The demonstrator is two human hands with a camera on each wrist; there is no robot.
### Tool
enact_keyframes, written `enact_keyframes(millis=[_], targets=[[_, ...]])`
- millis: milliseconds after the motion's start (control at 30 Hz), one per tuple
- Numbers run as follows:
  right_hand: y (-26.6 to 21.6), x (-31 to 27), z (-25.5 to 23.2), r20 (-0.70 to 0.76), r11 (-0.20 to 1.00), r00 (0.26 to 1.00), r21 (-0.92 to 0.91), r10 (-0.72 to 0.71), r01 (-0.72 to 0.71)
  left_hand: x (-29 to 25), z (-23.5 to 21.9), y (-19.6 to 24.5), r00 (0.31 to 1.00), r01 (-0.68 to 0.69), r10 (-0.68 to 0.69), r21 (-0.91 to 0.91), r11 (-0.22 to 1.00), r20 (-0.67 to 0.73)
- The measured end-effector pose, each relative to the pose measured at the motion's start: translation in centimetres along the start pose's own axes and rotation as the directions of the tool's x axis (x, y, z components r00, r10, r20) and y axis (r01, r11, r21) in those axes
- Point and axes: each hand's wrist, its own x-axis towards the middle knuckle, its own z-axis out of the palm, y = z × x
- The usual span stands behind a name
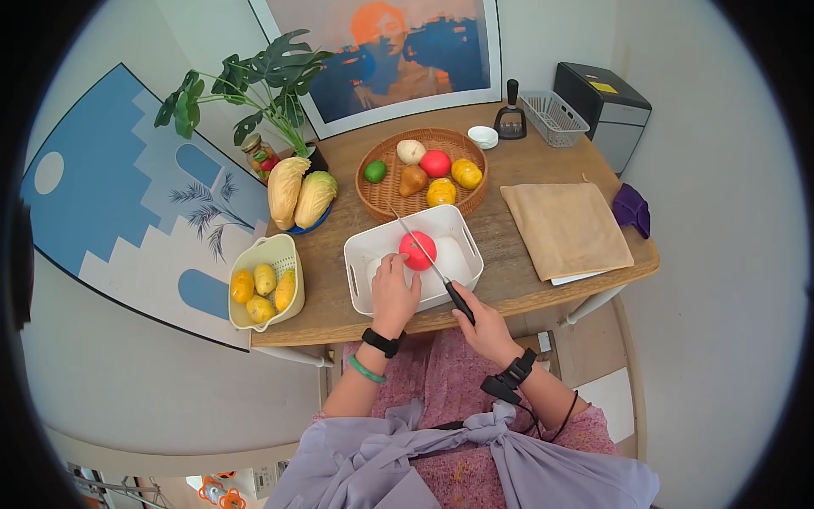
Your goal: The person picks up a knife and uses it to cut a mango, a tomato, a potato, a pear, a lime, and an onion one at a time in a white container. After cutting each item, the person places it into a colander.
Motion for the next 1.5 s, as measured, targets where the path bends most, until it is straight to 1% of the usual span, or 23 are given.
enact_keyframes(millis=[33, 67, 100, 133, 167, 233, 267, 333, 400, 467, 533, 633, 667, 733, 767, 933, 1000, 1033, 1167, 1233, 1267, 1333, 1500], targets=[[0.0, 0.0, -0.1, -0.001, 1.000, 1.000, 0.000, 0.002, -0.002, 0.0, -0.1, 0.1, 1.000, -0.005, 0.005, -0.016, 1.000, -0.017], [-0.1, 0.0, -0.2, 0.022, 0.999, 0.999, 0.003, 0.042, -0.042, 0.0, -0.1, 0.2, 1.000, -0.006, 0.006, -0.017, 1.000, -0.016], [-0.2, 0.1, -0.3, 0.045, 0.997, 0.996, 0.007, 0.082, -0.082, 0.0, -0.1, 0.2, 0.999, 0.022, -0.022, -0.008, 1.000, 0.031], [-0.3, 0.0, -0.2, 0.045, 0.997, 0.996, 0.008, 0.079, -0.080, 0.0, -0.2, 0.2, 0.996, 0.050, -0.050, 0.002, 0.999, 0.076], [-0.3, -0.1, -0.1, 0.039, 0.997, 0.996, 0.014, 0.074, -0.075, 0.1, -0.2, 0.1, 0.996, 0.052, -0.052, 0.003, 0.999, 0.073], [-0.4, -0.2, -0.2, 0.036, 0.997, 0.997, 0.018, 0.074, -0.075, 0.1, 0.0, -0.1, 0.988, 0.063, -0.066, 0.027, 0.998, 0.142], [-0.5, -0.1, -0.3, 0.052, 0.996, 0.995, 0.017, 0.090, -0.092, -0.1, 0.0, -0.1, 0.987, 0.063, -0.066, 0.025, 0.998, 0.146], [-0.4, -0.1, -0.3, 0.065, 0.994, 0.992, 0.018, 0.105, -0.106, -0.1, 0.0, -0.2, 0.997, 0.022, -0.024, 0.020, 1.000, 0.079], [-0.2, -0.1, 0.1, -0.040, 1.000, 0.999, 0.023, 0.020, -0.019, 0.0, -0.2, 0.0, 0.998, 0.025, -0.026, 0.019, 1.000, 0.066], [-0.1, 0.0, -0.1, -0.012, 0.999, 0.999, 0.011, 0.041, -0.041, 0.0, -0.2, 0.2, 0.998, 0.028, -0.028, 0.013, 1.000, 0.056], [-0.1, 0.0, -0.2, 0.010, 0.998, 0.998, 0.002, 0.061, -0.061, 0.1, -0.1, 0.2, 0.998, -0.063, 0.063, -0.002, 0.998, 0.000], [-0.1, 0.0, 0.0, -0.001, 0.998, 0.998, 0.027, 0.061, -0.061, 0.0, 0.3, -0.5, 0.995, -0.089, 0.089, -0.009, 0.996, 0.037], [0.1, -0.1, 0.1, -0.014, 0.999, 0.999, 0.021, 0.040, -0.040, 0.1, 0.1, -0.3, 0.995, -0.088, 0.089, -0.009, 0.996, 0.037], [0.2, -0.3, 0.1, -0.028, 1.000, 0.999, 0.014, 0.023, -0.022, 0.0, -0.3, 0.1, 0.997, -0.038, 0.038, 0.014, 0.999, 0.061], [0.2, -0.2, 0.0, -0.020, 1.000, 0.999, 0.012, 0.028, -0.028, 0.0, -0.3, 0.2, 0.997, -0.040, 0.039, 0.013, 0.999, 0.062], [0.0, -0.3, -0.1, -0.017, 0.999, 0.999, 0.021, 0.034, -0.034, 0.0, -0.1, 0.1, 1.000, 0.002, -0.003, 0.065, 0.998, 0.014], [-0.1, -0.3, -0.3, 0.043, 0.991, 0.991, 0.034, 0.128, -0.129, 0.0, -0.2, 0.2, 1.000, 0.026, -0.026, 0.063, 0.998, 0.010], [-0.1, -0.4, -0.3, 0.043, 0.991, 0.991, 0.035, 0.129, -0.130, 0.0, -0.2, 0.2, 0.999, 0.047, -0.048, 0.060, 0.997, 0.005], [0.1, -0.4, -0.2, -0.016, 0.997, 0.998, 0.050, 0.067, -0.066, 0.3, -0.4, 0.5, 0.994, 0.098, -0.099, 0.036, 0.995, 0.043], [0.1, -0.4, -0.2, -0.030, 0.997, 0.998, 0.052, 0.050, -0.049, 0.4, -0.6, 0.8, 0.987, 0.155, -0.158, 0.086, 0.984, 0.030], [0.1, -0.4, -0.2, -0.034, 0.998, 0.998, 0.049, 0.051, -0.050, 0.5, -0.7, 1.0, 0.987, 0.155, -0.158, 0.086, 0.984, 0.030], [0.1, -0.4, -0.2, -0.039, 0.998, 0.998, 0.046, 0.052, -0.050, 0.7, -0.9, 1.2, 0.968, 0.219, -0.233, 0.137, 0.966, 0.090], [0.2, -0.4, -0.2, -0.056, 0.999, 0.998, 0.042, 0.028, -0.026, 0.7, -0.3, 0.7, 0.952, 0.252, -0.277, 0.177, 0.951, 0.132]])
